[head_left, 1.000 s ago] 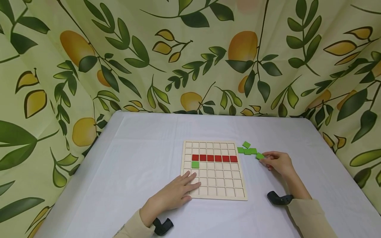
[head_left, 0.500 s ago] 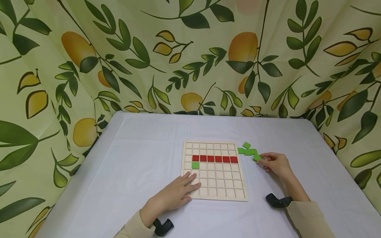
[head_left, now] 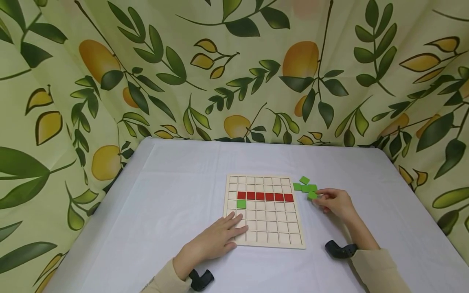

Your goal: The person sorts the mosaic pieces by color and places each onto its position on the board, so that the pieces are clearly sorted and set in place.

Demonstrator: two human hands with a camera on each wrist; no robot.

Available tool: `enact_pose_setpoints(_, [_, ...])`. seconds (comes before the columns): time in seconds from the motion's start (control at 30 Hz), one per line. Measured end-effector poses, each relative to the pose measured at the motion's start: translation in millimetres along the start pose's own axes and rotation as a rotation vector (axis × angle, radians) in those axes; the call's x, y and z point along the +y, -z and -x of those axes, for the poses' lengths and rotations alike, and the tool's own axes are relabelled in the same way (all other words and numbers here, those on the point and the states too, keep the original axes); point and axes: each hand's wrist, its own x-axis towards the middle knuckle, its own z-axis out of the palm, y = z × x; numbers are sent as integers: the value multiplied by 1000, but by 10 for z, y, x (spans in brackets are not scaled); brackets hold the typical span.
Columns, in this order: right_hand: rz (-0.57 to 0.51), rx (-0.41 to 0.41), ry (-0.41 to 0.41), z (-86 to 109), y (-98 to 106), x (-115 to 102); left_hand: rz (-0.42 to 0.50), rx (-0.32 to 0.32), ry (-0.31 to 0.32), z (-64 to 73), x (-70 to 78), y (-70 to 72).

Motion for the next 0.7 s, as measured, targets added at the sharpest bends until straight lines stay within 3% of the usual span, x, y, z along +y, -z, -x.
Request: enact_pose_setpoints(0.7, [-5, -13, 32, 33, -67, -102, -1, -4, 6, 3, 8, -2])
